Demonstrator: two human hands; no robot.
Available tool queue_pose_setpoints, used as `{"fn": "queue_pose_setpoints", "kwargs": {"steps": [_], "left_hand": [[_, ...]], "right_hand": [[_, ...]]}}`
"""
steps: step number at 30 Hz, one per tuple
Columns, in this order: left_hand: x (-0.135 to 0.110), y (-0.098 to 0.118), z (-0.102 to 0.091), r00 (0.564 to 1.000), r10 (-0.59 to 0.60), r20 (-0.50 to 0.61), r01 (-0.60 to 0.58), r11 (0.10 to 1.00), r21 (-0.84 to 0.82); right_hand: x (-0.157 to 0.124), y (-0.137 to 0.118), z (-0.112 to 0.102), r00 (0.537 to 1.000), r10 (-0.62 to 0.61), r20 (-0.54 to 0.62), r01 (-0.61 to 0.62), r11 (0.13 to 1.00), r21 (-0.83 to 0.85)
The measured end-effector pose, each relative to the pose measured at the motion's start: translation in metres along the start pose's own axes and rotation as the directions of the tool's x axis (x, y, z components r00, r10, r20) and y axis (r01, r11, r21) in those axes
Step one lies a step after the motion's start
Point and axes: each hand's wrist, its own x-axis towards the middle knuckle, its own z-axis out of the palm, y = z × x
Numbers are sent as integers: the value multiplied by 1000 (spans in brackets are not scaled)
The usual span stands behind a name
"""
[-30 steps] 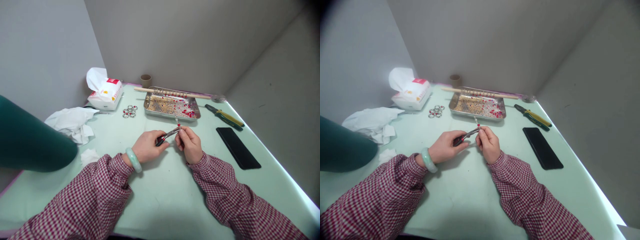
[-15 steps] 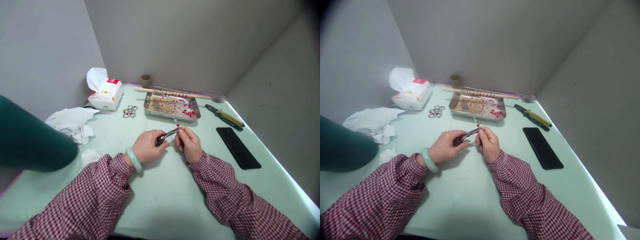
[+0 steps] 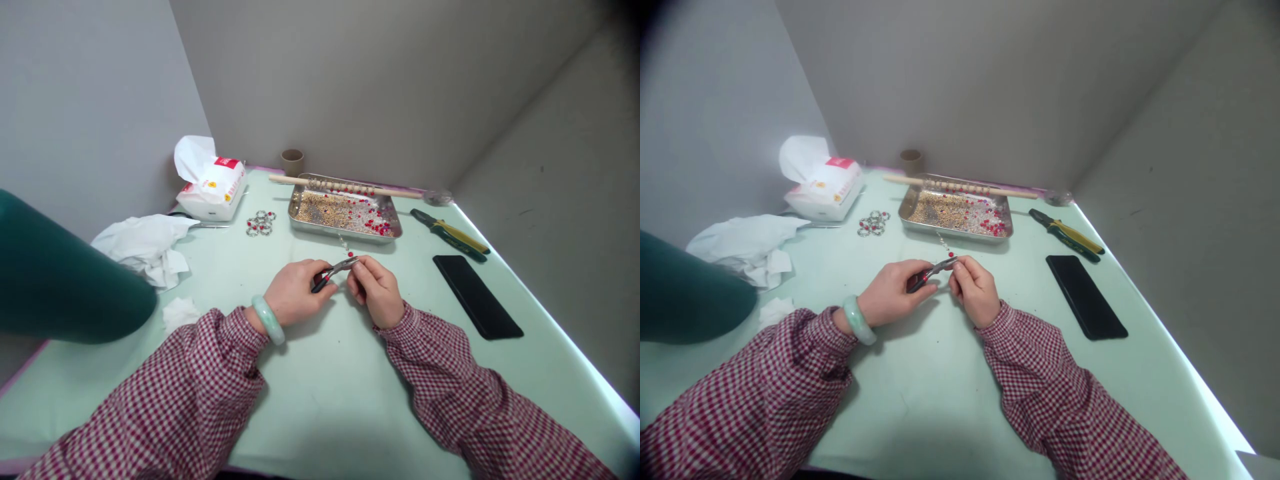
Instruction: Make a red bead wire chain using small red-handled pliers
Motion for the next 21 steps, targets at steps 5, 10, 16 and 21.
{"fn": "queue_pose_setpoints", "kwargs": {"steps": [5,10,16,21], "left_hand": [[0,0,0,1000,-1,7,1,1000,18],[0,0,0,1000,12,12,-12,999,30],[0,-1,0,1000,-3,15,2,999,34],[0,-1,1,1000,8,15,-9,999,36]], "right_hand": [[1,0,0,997,-6,-77,7,1000,11],[2,0,0,999,11,-30,-10,1000,17],[2,-1,0,997,11,-75,-9,1000,24],[2,-1,1,998,-4,-57,4,1000,-2]]}}
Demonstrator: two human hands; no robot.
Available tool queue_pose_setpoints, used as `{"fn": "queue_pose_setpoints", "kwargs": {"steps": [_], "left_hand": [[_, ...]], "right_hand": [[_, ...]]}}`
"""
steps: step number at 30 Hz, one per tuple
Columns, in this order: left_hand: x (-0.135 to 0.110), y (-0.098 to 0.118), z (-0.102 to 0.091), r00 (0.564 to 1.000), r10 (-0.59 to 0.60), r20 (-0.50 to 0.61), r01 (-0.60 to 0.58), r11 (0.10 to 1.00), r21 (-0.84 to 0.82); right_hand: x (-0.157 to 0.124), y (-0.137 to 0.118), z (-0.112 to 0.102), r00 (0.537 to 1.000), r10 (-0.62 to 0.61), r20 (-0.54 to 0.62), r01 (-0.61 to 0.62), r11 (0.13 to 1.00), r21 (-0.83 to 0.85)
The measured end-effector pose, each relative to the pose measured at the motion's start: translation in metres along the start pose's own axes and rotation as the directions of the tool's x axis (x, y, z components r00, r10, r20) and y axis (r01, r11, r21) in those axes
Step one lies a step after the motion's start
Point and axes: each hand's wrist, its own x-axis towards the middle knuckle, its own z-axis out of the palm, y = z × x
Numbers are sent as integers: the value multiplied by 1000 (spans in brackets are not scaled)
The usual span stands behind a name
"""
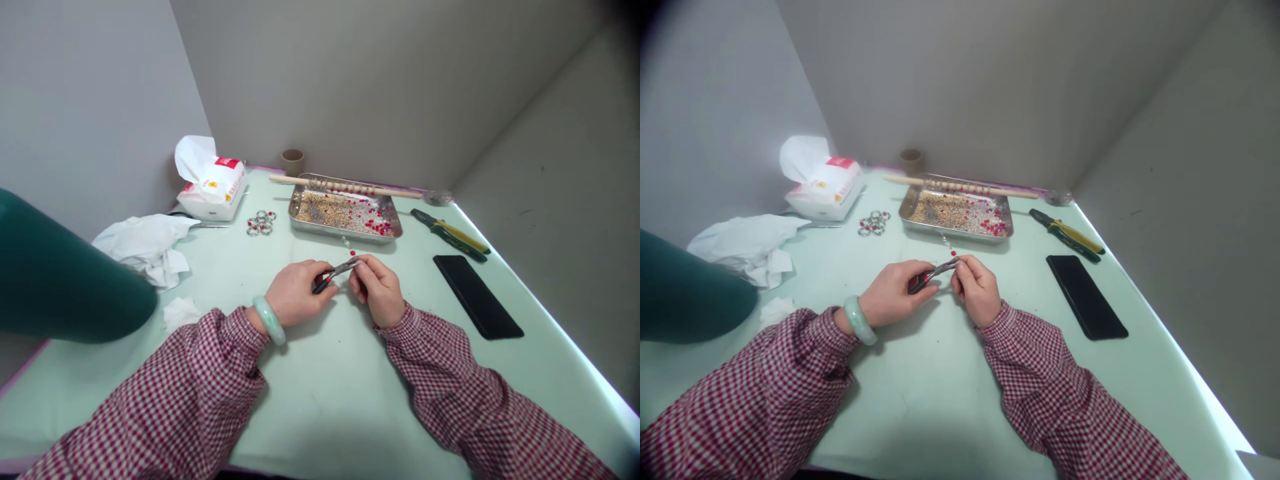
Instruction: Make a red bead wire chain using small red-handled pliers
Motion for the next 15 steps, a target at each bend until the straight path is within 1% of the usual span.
{"fn": "queue_pose_setpoints", "kwargs": {"steps": [3,8,12,15], "left_hand": [[0,0,0,1000,-16,-6,16,1000,3],[0,0,0,1000,-17,-12,17,1000,5],[0,0,0,999,-36,-6,36,999,37],[0,0,0,999,-45,-7,45,998,47]], "right_hand": [[0,0,0,999,5,-41,-5,1000,5],[0,1,-1,999,3,33,-3,1000,-16],[1,1,-1,999,18,-33,-18,1000,14],[1,0,-1,1000,22,-8,-22,1000,10]]}}
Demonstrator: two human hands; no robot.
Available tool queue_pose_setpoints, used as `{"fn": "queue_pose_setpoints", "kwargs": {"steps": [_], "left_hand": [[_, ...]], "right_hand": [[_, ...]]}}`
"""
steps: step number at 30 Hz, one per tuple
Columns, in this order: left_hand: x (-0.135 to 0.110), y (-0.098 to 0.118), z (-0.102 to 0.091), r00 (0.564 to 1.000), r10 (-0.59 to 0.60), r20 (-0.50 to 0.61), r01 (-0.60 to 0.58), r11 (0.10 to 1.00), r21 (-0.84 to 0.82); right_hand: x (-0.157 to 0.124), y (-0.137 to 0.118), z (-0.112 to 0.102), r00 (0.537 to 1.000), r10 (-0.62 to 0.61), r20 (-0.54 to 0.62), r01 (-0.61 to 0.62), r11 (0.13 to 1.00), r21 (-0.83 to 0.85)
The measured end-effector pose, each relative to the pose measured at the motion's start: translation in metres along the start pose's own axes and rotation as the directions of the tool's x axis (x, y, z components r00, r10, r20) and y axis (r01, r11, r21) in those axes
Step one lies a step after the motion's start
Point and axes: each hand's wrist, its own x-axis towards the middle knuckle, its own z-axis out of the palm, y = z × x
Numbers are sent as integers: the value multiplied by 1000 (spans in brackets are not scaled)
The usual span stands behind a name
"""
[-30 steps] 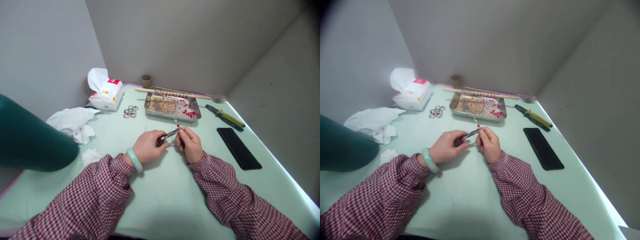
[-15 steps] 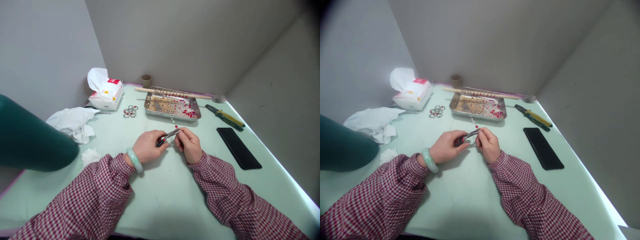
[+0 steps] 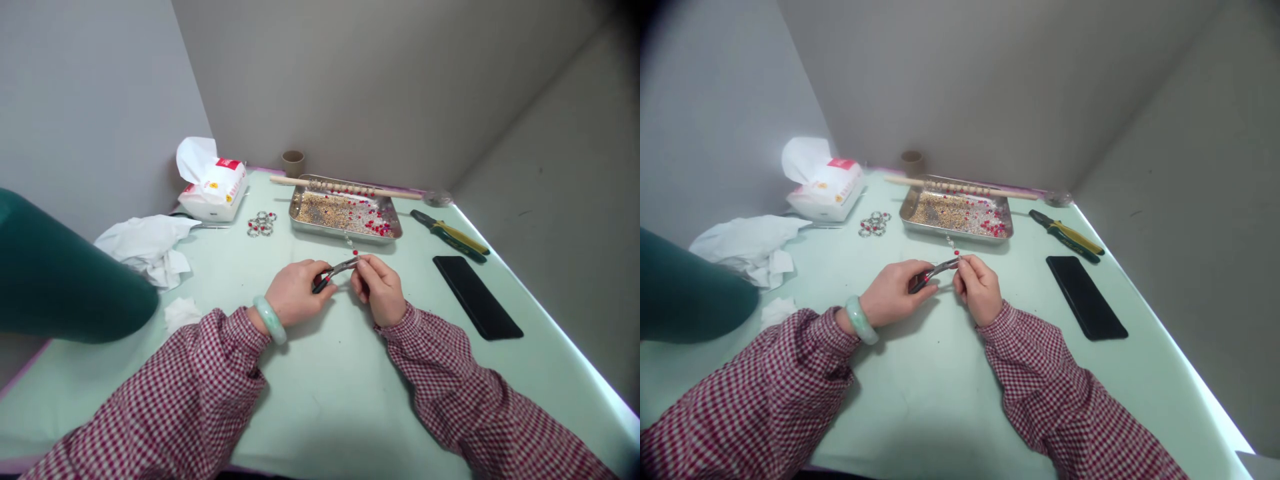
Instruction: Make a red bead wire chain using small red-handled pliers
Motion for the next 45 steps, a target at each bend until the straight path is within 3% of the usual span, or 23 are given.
{"fn": "queue_pose_setpoints", "kwargs": {"steps": [10,17,23,28,34,45], "left_hand": [[1,1,-1,1000,-10,-1,10,999,-34],[1,3,-4,999,7,42,0,987,-163],[3,2,-7,996,-50,69,63,975,-214],[3,3,-7,994,22,108,2,977,-214],[4,3,-6,996,-29,87,47,974,-220],[4,3,-5,996,-35,87,55,970,-239]], "right_hand": [[-1,0,1,1000,-17,24,18,1000,-24],[-2,-2,1,996,-85,-6,85,993,-78],[-6,-1,1,989,-147,-3,146,983,-116],[-2,1,0,991,-88,-99,86,996,-29],[-1,0,0,995,-99,-12,97,991,-87],[-1,1,-2,996,-88,11,88,989,-120]]}}
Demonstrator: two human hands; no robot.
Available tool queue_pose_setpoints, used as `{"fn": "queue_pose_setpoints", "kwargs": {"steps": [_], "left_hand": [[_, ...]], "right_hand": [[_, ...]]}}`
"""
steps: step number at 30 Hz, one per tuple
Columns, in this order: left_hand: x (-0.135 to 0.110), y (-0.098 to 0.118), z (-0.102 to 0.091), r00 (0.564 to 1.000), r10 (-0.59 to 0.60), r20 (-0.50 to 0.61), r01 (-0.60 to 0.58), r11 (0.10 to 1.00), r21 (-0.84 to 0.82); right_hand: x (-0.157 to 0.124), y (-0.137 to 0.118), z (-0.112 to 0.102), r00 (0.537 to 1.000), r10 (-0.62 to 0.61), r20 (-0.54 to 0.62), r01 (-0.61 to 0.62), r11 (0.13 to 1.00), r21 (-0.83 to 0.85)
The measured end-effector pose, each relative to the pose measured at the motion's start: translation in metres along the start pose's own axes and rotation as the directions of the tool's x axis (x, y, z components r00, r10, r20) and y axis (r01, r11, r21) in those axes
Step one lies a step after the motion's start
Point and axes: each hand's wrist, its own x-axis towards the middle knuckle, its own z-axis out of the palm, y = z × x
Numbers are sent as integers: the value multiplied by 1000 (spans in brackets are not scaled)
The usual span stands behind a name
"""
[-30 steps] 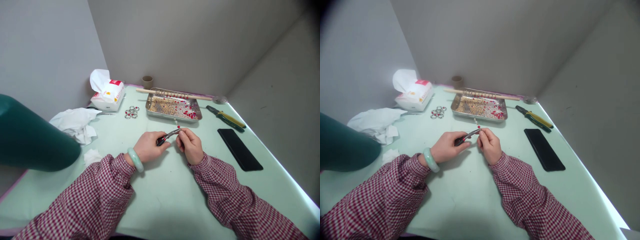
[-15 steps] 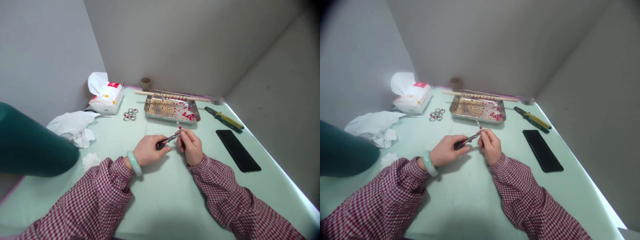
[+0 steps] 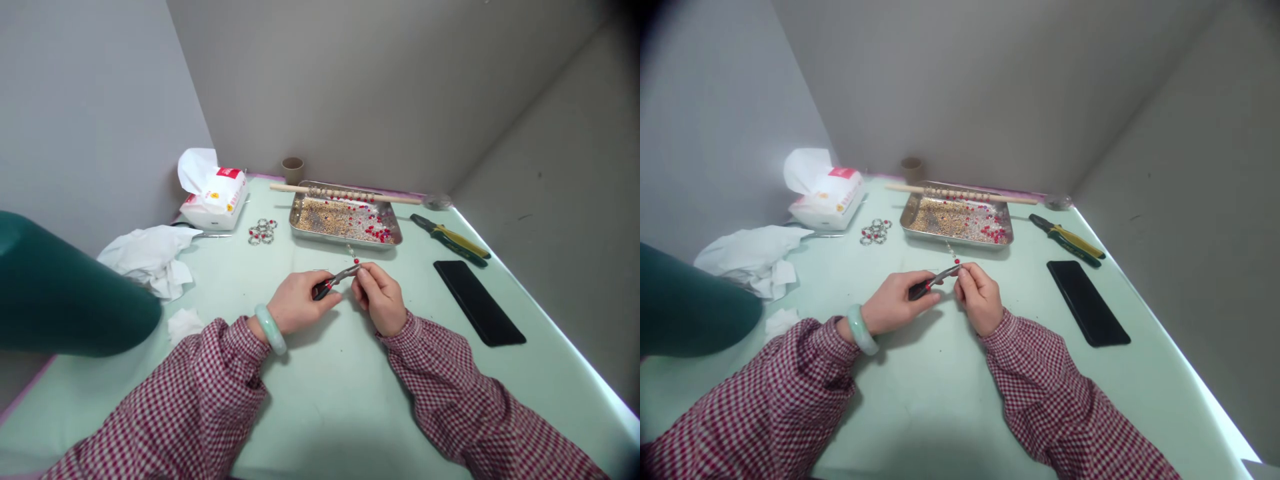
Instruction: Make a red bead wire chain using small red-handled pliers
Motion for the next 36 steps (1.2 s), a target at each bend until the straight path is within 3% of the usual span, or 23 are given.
{"fn": "queue_pose_setpoints", "kwargs": {"steps": [9,17,22,36], "left_hand": [[-1,-5,-1,1000,30,3,-30,999,-35],[-1,-10,2,996,60,-62,-63,997,-45],[0,-12,3,995,63,-78,-64,998,-13],[2,-6,1,999,39,-4,-39,999,11]], "right_hand": [[1,-4,-2,989,53,137,-61,996,58],[2,-3,2,997,-11,75,12,1000,-24],[4,0,3,997,3,81,-3,1000,3],[0,-3,-1,995,33,96,-35,999,18]]}}
